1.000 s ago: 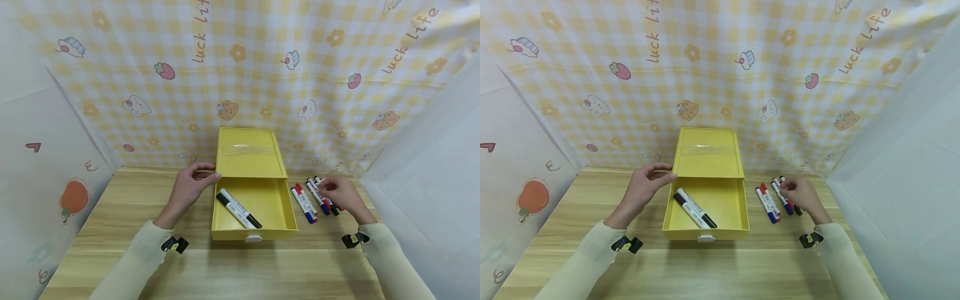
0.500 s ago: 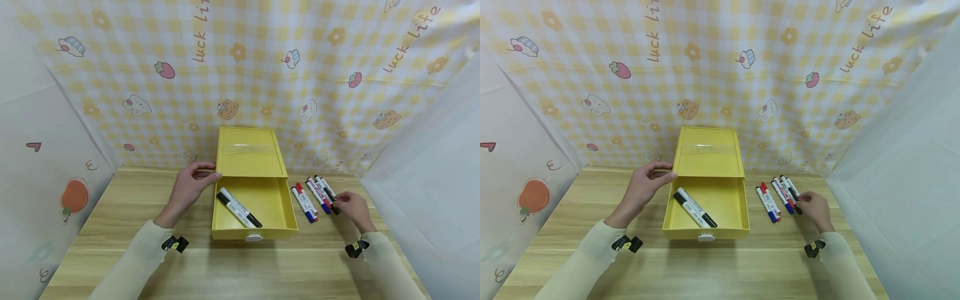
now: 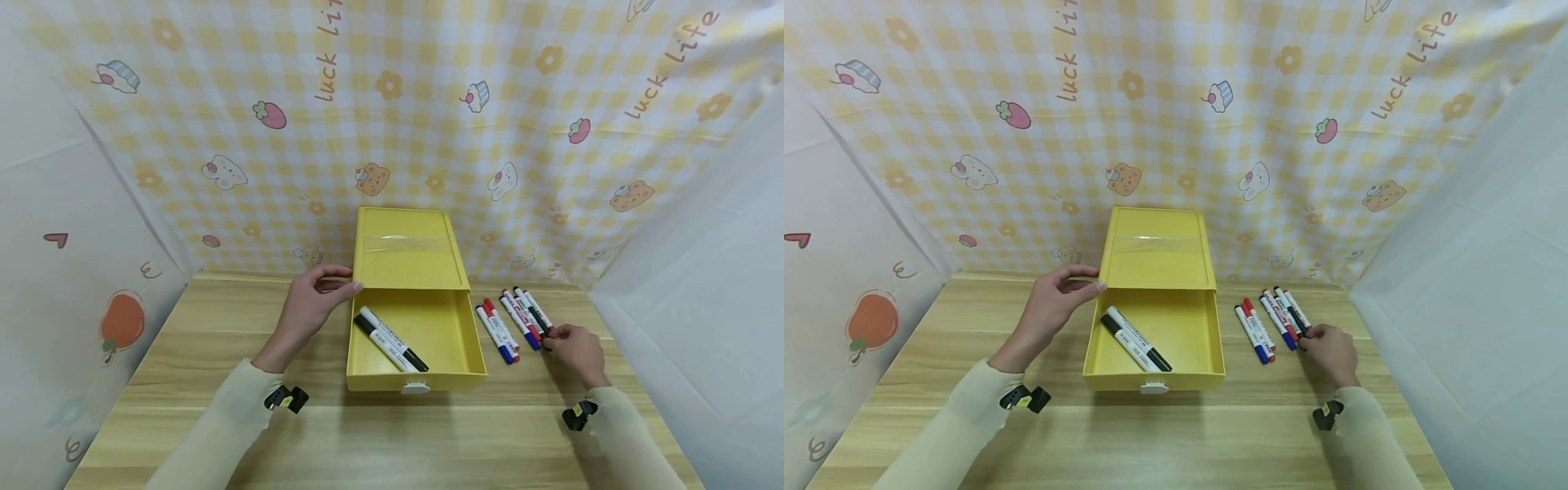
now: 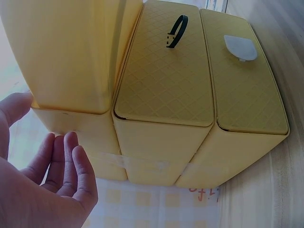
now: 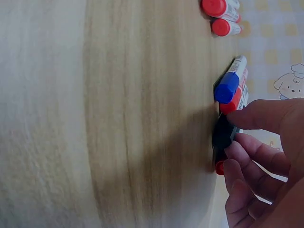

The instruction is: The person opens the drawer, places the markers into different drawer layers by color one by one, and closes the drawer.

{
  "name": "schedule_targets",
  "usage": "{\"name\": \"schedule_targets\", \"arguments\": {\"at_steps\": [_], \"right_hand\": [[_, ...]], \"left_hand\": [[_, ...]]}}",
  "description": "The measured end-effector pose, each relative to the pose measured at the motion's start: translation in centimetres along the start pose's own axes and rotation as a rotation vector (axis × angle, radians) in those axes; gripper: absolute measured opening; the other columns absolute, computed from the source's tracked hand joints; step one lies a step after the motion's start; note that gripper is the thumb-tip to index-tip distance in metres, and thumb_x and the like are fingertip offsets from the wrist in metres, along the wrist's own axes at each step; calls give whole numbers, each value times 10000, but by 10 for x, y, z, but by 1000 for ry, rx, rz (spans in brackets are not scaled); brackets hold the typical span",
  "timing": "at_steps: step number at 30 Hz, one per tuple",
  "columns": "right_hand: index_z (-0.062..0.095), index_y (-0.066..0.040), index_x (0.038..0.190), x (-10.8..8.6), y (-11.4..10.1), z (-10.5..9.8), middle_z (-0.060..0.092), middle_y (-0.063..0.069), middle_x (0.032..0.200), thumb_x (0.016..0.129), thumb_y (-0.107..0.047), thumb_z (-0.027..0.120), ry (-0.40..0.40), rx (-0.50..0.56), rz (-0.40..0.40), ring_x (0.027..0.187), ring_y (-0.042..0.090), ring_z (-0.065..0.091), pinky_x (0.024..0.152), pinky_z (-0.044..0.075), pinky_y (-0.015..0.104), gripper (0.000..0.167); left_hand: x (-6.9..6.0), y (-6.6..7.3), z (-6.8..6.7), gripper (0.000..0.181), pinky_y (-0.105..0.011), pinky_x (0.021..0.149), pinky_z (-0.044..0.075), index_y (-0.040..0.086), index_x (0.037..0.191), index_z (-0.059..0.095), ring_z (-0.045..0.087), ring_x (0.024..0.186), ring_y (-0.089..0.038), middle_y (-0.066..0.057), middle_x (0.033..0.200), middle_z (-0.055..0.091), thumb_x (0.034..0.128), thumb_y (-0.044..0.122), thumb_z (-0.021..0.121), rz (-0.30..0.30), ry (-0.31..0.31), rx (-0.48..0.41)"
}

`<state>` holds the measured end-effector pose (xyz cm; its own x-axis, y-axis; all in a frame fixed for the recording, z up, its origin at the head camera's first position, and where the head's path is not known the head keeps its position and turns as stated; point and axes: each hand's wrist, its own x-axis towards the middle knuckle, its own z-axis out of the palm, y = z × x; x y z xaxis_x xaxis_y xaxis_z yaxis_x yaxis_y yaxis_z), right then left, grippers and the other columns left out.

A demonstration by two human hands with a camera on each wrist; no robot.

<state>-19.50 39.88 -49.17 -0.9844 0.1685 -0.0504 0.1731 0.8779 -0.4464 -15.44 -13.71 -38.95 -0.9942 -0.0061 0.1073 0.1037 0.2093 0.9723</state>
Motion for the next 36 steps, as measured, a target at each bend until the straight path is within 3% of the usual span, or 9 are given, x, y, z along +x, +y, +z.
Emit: {"name": "schedule_targets", "arguments": {"at_steps": [10,18,30,36], "right_hand": [[748,-83,908,-2,-4,4,698,67,835,973,-279,804,-42,-36,20,742,256,588,602,423,367,214],[733,-88,869,-4,-8,5,659,47,776,987,-273,787,-66,-60,35,700,235,572,584,423,351,226],[712,-107,821,-2,-8,2,655,32,744,953,-316,793,-20,-50,15,688,239,566,566,406,352,260],[776,-78,900,-2,-10,-1,730,89,838,933,-364,805,30,-24,2,710,252,602,559,434,362,289]], "left_hand": [[0,0,0,441,-483,1039,590,48,1322,736,715,1231,-313,-135,1352,724,993,312,863,5,-1,-7],[0,0,0,446,-486,1037,589,51,1320,736,716,1226,-306,-131,1344,726,990,321,866,-3,0,-8],[-1,2,0,455,-478,1046,585,50,1329,733,709,1236,-307,-132,1361,718,992,326,862,1,1,-6],[-1,1,0,449,-489,1043,585,52,1326,733,711,1231,-306,-129,1352,720,990,319,864,-2,3,0]]}}
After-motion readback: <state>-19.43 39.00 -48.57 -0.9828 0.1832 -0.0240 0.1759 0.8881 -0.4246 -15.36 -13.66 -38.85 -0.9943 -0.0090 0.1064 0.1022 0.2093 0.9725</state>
